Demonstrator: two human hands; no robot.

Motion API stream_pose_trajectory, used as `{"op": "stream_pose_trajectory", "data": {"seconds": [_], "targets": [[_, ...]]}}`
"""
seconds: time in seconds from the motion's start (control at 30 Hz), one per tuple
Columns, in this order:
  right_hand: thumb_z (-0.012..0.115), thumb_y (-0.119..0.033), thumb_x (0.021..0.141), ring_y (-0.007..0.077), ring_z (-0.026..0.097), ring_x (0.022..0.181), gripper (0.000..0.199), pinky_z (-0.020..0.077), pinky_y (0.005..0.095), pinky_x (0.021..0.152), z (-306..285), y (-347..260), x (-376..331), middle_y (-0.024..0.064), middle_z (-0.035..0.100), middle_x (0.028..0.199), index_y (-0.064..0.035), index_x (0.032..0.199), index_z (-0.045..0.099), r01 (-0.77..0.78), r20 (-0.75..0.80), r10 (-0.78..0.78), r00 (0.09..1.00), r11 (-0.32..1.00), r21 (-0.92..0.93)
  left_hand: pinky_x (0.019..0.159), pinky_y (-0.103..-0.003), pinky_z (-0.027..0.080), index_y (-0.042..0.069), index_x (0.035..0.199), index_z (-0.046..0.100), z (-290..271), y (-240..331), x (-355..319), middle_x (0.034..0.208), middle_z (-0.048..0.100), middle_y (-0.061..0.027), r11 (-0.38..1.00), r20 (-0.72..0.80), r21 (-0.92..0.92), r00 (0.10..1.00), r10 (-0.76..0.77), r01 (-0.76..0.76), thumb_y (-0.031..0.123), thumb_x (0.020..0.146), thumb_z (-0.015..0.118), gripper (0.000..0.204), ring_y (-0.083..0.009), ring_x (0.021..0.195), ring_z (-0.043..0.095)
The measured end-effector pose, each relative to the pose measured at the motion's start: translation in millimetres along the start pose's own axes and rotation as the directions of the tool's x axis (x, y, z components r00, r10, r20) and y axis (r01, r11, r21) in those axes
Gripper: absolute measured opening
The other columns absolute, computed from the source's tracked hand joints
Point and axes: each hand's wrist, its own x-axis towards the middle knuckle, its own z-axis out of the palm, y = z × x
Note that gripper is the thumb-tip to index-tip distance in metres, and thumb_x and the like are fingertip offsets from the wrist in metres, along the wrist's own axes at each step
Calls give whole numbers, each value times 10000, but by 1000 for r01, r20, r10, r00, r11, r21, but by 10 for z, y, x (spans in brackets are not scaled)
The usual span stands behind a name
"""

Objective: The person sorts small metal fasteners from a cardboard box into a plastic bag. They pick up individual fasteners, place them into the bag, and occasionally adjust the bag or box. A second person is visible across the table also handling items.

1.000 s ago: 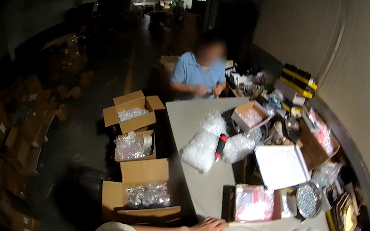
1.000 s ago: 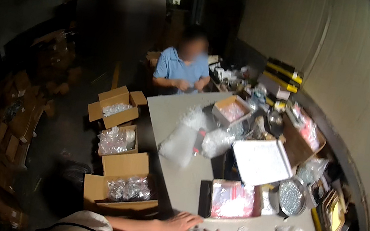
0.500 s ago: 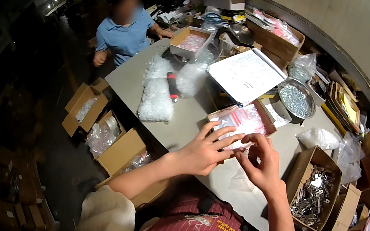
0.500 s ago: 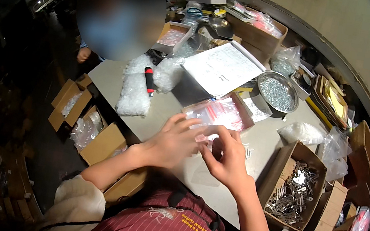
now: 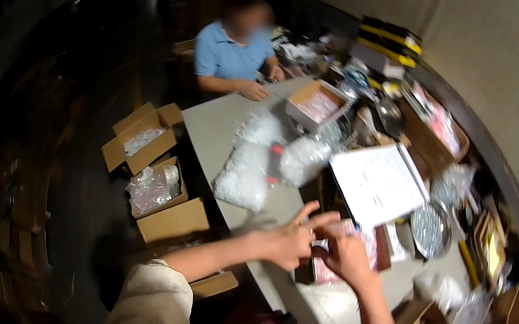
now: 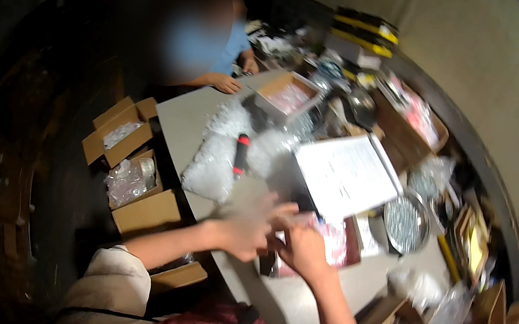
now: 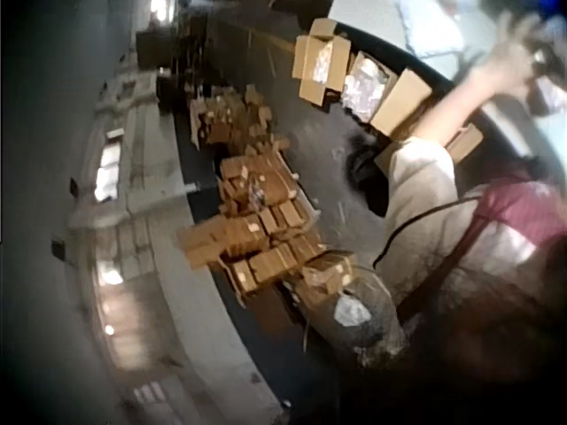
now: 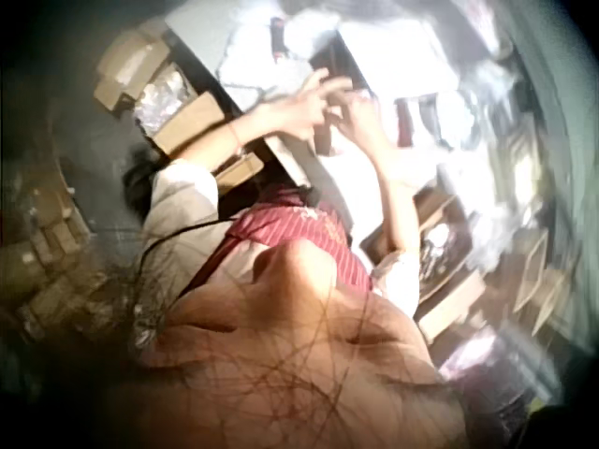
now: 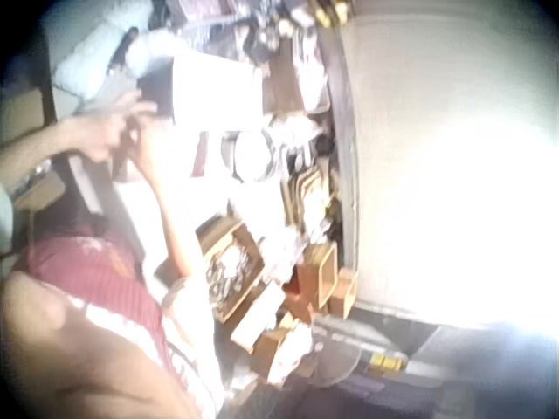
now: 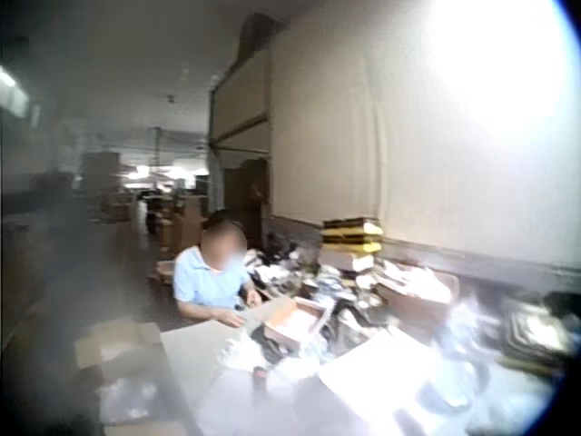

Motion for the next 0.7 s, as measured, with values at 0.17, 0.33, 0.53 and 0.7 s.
{"op": "stream_pose_trajectory", "data": {"seconds": [0.17,0.33,0.53,0.7], "targets": [[728,-255,822,396,704,781,282,558,476,706,478,371,-475,182,728,854,-64,1029,705,-199,263,188,947,980,17,1164,-751,102,61,684,749,645,194,-105,905,682,-162,981,142,-184,986,86,-59,209,681,679,164,-456,1501,215],[784,-330,841,318,725,748,412,562,414,700,471,301,-1296,158,731,828,-90,1165,703,-513,318,404,858,645,566,1158,-749,75,36,638,692,917,709,-111,970,611,-171,809,-16,-584,998,64,-61,129,762,671,156,-417,1500,267],[715,-147,940,76,478,648,281,413,261,571,476,142,-2046,-9,606,740,-92,1216,723,-580,155,822,548,241,778,1117,-644,316,162,920,771,1294,723,148,1420,522,-180,744,-59,-623,963,263,-241,233,791,731,153,-412,1356,425],[710,-119,935,50,435,621,232,375,227,542,664,38,-2205,-33,573,732,-88,1164,735,-510,95,862,497,202,836,1122,-634,328,153,947,781,1644,680,75,1434,517,-192,831,127,-513,938,323,-216,242,765,731,209,-427,1360,411]]}}
